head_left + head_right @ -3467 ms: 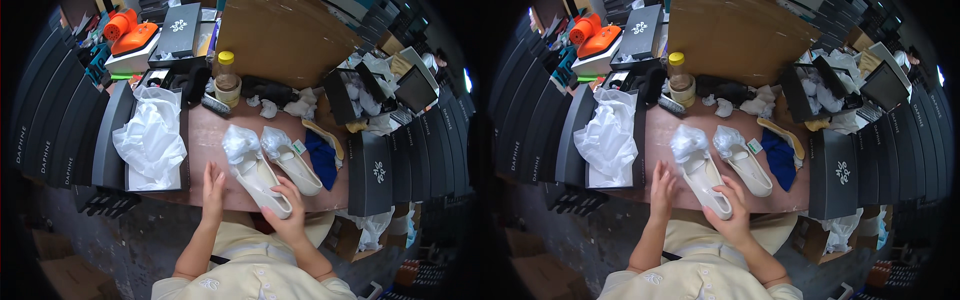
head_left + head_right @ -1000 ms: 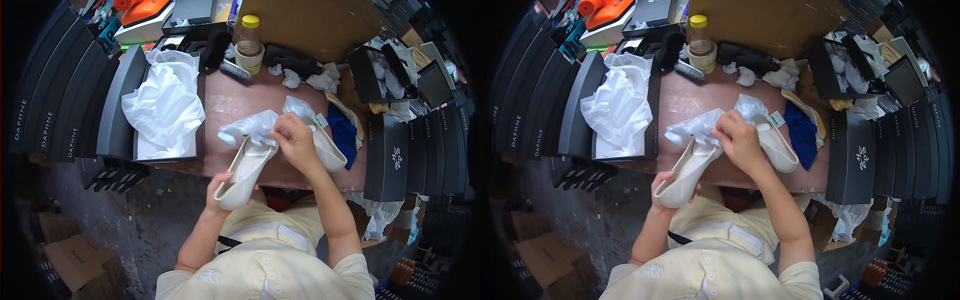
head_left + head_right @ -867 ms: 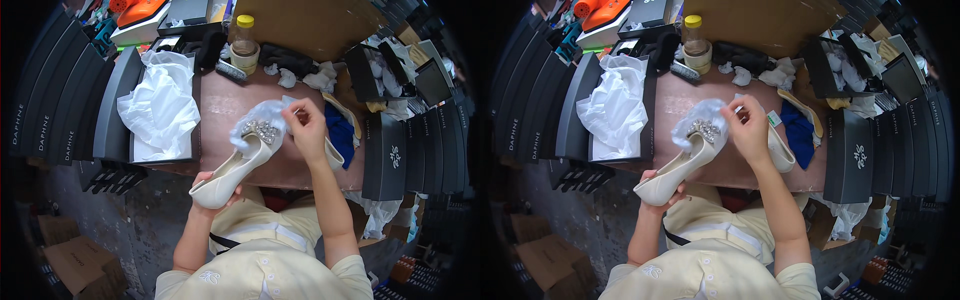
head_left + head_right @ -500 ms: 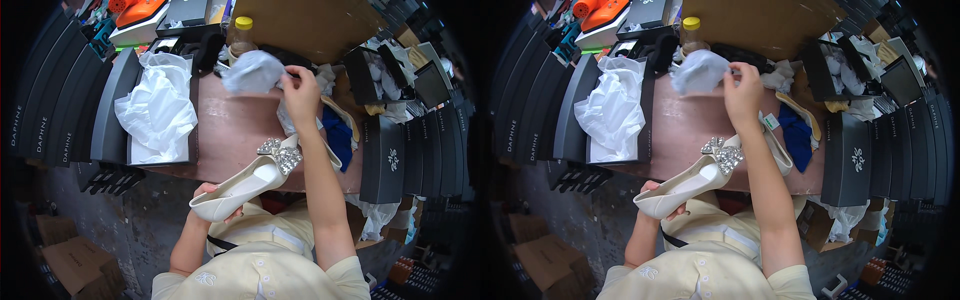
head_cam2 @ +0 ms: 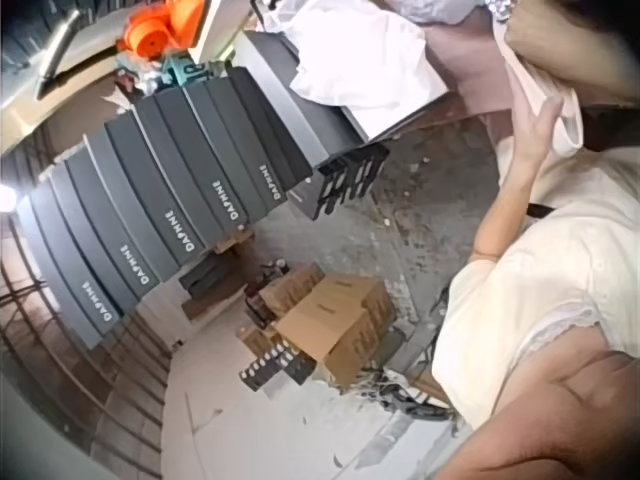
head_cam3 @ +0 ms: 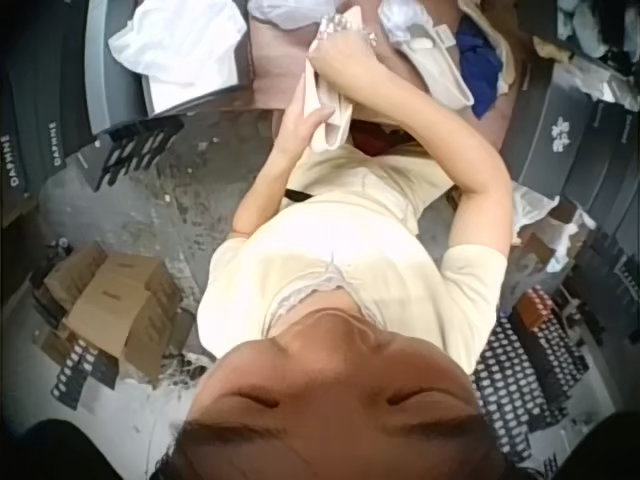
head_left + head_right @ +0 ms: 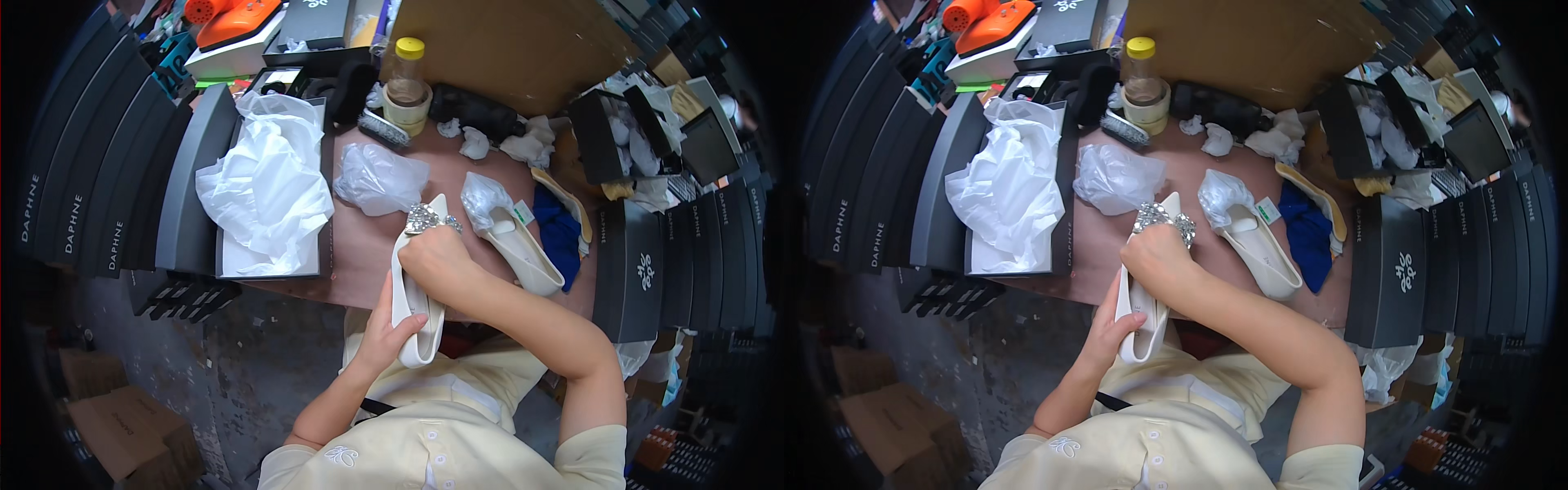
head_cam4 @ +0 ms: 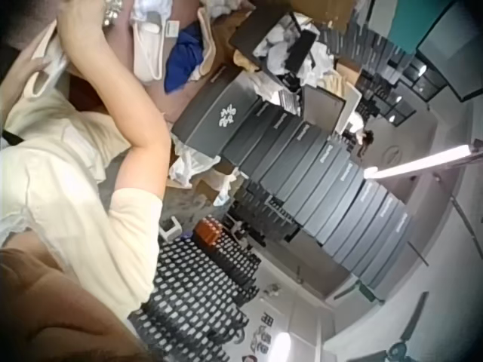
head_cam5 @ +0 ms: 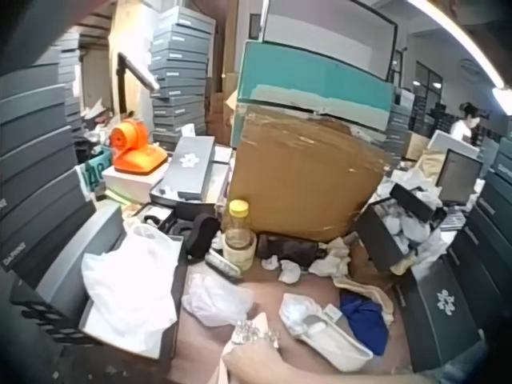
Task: Pack high-heeled shoes with decorative buckles into boxes with protective wrapping paper.
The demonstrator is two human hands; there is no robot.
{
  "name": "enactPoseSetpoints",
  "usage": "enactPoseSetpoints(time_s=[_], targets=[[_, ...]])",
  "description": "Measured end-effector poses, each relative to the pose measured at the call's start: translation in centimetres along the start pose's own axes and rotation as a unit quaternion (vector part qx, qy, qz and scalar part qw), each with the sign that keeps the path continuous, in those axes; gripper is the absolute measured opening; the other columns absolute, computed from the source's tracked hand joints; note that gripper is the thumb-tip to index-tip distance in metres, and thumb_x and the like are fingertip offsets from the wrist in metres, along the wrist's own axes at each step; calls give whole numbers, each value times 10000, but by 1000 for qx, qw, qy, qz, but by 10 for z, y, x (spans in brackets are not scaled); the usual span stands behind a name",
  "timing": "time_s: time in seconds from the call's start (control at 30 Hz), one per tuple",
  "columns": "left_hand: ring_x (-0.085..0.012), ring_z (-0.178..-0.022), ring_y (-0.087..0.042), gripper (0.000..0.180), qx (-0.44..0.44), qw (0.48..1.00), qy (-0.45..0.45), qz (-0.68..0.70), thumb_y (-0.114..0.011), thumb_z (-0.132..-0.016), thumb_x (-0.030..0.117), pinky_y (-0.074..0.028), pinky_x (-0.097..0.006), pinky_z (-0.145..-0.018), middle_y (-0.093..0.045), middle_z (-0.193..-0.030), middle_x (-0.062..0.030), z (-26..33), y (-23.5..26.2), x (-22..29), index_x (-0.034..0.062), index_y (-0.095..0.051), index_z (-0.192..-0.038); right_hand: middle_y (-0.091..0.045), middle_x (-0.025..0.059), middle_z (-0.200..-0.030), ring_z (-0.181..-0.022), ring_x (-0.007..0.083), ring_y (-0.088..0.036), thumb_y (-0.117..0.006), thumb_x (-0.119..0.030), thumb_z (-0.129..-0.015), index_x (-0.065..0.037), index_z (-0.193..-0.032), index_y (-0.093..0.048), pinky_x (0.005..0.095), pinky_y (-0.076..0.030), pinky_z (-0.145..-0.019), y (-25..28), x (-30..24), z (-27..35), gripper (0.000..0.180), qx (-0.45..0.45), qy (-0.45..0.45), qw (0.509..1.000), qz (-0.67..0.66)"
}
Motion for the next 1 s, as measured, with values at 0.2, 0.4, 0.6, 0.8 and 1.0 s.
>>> enactPoseSetpoints(time_s=[0.2, 0.4, 0.6, 0.8, 1.0], targets=[[-179, -1159, -446, 816, 34, 998, -45, -34, -606, -774, 92, -367, -284, -955, -426, -1292, -153, -17, 8, 0, -64, -121, -1411, -571, 65, -614, -542, 196, -606, -654, -123, -562, -57, -673, -593, 301, -463, -469, 11, -1, 15, 142, 116, 41, 992, 19], [-189, -1068, -527, 679, 7, 984, 78, 160, -517, -761, 140, -418, -291, -911, -491, -1220, -158, -35, 28, -11, -35, -278, -1373, -525, 55, -593, -500, 208, -552, -642, -85, -659, -45, -760, -591, 330, -421, -442, 107, 17, 64, 120, 313, -32, 949, -32], [-185, -1162, -428, 728, 23, 992, 36, 117, -539, -776, 156, -338, -280, -976, -406, -1297, -141, -39, 9, -33, -28, -210, -1398, -561, 234, -1045, -927, 338, -570, -603, -235, -824, 112, -1094, -517, 379, -461, -859, 32, 42, 37, 449, 64, -163, 966, -192], [-212, -1226, -369, 799, 41, 991, 15, 127, -524, -768, 172, -293, -291, -1012, -327, -1359, -154, -40, 6, -40, -30, -113, -1423, -533, 301, -1071, -1041, 413, -501, -474, -504, -863, 133, -1058, -526, 441, -391, -928, -59, 41, -10, 668, -26, -205, 937, -281], [-228, -1175, -422, 789, 72, 986, 59, 140, -482, -741, 277, -302, -297, -997, -403, -1292, -167, -33, 11, -43, -54, -184, -1392, -569, 273, -1022, -1011, 362, -537, -461, -530, -837, 116, -959, -596, 405, -414, -899, -66, 39, -23, 671, -78, -311, 916, -242]])
Point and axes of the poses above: each hand's wrist, its own z-axis away from the middle knuckle, its own y-axis out of the back of the hand, x = y × z, the point moved 7 cm from there along -z, towards the middle knuckle
